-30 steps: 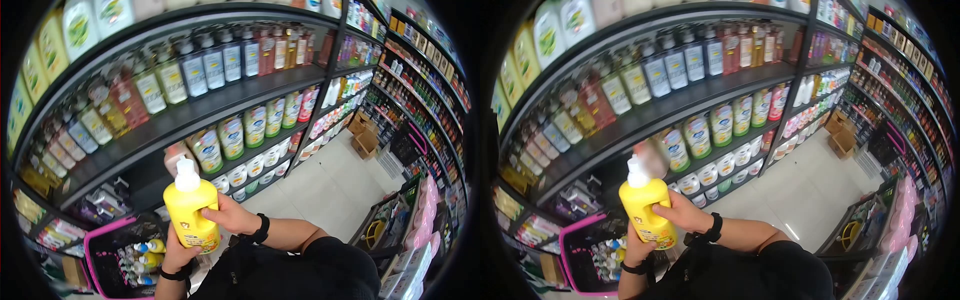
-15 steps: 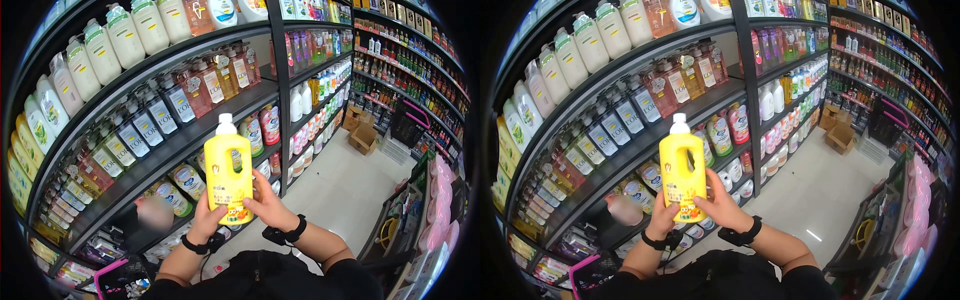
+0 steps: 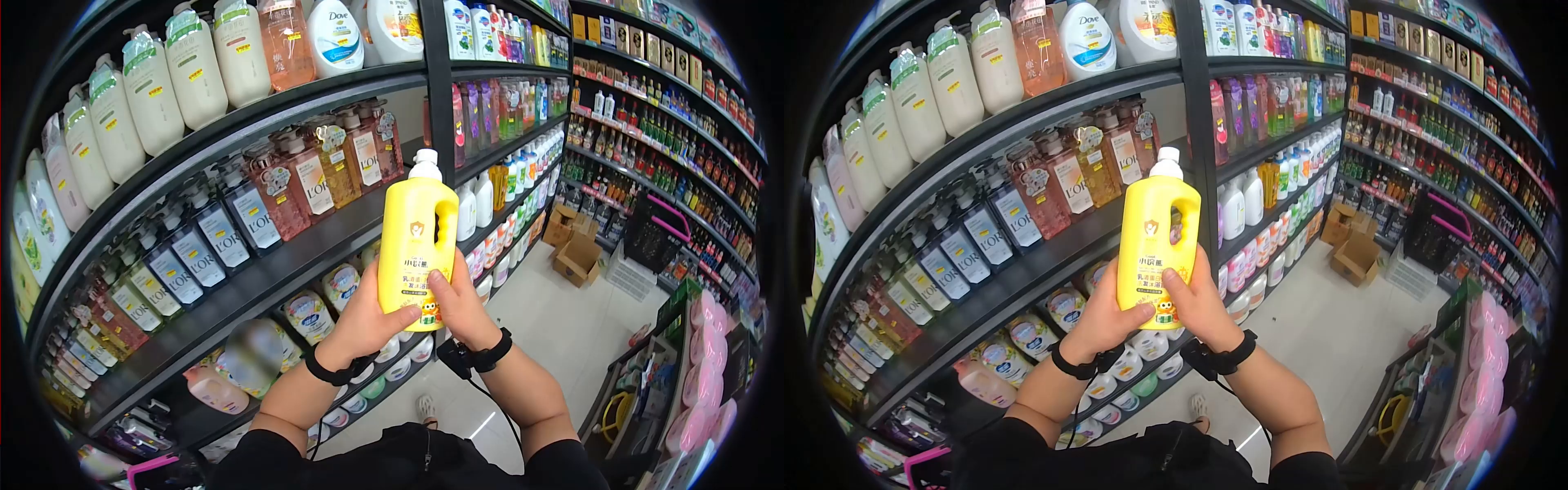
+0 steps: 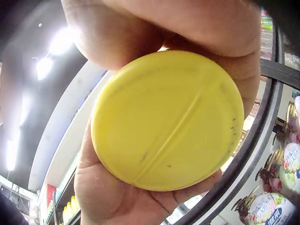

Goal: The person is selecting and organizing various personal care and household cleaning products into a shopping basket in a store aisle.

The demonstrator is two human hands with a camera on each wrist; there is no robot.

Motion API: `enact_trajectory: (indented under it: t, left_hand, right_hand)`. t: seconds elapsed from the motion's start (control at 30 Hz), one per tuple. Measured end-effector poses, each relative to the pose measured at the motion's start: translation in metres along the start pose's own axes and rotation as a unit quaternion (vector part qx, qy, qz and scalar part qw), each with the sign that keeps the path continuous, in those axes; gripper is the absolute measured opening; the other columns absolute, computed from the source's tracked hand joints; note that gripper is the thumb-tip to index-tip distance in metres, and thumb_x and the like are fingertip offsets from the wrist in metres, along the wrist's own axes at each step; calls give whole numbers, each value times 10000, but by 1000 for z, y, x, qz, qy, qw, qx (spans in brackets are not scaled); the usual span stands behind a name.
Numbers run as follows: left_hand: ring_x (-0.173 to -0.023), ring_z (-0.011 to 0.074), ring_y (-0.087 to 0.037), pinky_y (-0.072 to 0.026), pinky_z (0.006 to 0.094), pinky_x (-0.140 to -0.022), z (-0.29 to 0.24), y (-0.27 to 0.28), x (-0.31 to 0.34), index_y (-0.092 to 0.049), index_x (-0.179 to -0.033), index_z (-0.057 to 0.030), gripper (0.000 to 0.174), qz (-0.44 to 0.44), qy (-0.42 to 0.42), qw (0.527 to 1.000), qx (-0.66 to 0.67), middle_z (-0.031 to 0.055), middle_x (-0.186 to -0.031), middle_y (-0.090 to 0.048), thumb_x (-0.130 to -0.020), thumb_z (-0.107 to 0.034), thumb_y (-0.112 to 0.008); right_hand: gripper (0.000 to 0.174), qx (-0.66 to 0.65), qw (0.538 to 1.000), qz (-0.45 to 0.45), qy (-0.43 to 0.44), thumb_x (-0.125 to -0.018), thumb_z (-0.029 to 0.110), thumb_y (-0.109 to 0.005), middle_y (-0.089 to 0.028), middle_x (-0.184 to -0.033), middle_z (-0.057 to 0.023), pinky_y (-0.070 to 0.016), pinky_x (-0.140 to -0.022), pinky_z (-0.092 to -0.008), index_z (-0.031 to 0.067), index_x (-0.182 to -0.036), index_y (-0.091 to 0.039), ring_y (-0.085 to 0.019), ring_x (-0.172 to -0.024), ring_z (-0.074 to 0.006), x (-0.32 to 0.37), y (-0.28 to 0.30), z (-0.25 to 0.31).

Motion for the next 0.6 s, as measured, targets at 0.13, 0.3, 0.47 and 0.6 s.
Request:
enact_trajectory:
  t: [0.13, 0.3, 0.47, 0.6]
  left_hand:
    - [-1165, 218, -607, -502, 367, -988, 16, 18, -44, -355, -1450, 18, 749, -45, -12, 998, -33, 146, -1290, -584, -844, -135, -768]
    - [-1164, 246, -620, -501, 373, -990, 39, 43, -93, -361, -1449, 13, 750, -111, -39, 992, -39, 161, -1283, -597, -842, -148, -770]
    - [-1205, 220, -574, -472, 371, -1028, 56, 59, -128, -315, -1495, 3, 784, -156, -58, 984, -57, 140, -1332, -554, -855, -122, -749]
    - [-1222, 203, -552, -464, 364, -1036, 70, 64, -148, -293, -1513, 1, 796, -184, -69, 978, -66, 126, -1351, -532, -863, -103, -741]
  right_hand:
    - [511, 10, 1000, 13, -12, -1044, 201, -532, -541, -1264, -122, -481, -976, -328, -7, -1451, -305, -559, -1116, -161, -55, 13, -11]
    - [516, 41, 996, 76, -28, -1042, 194, -522, -538, -1273, -120, -477, -991, -333, -7, -1465, -305, -558, -1128, -164, -130, 25, -30]
    - [598, 7, 992, 126, -11, -1041, 230, -528, -524, -1348, -127, -461, -1033, -335, -10, -1514, -253, -548, -1209, -182, -185, 35, -54]
    - [630, 7, 985, 172, -4, -1047, 260, -518, -508, -1378, -134, -455, -1042, -341, -12, -1533, -224, -539, -1228, -184, -217, 46, -70]
Point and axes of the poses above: each hand's wrist, its own x-axis away from the middle knuckle, its own y-axis out of the back of the hand, z = x × y, the point moved 1 cm from there along -x, towards the middle knuckle
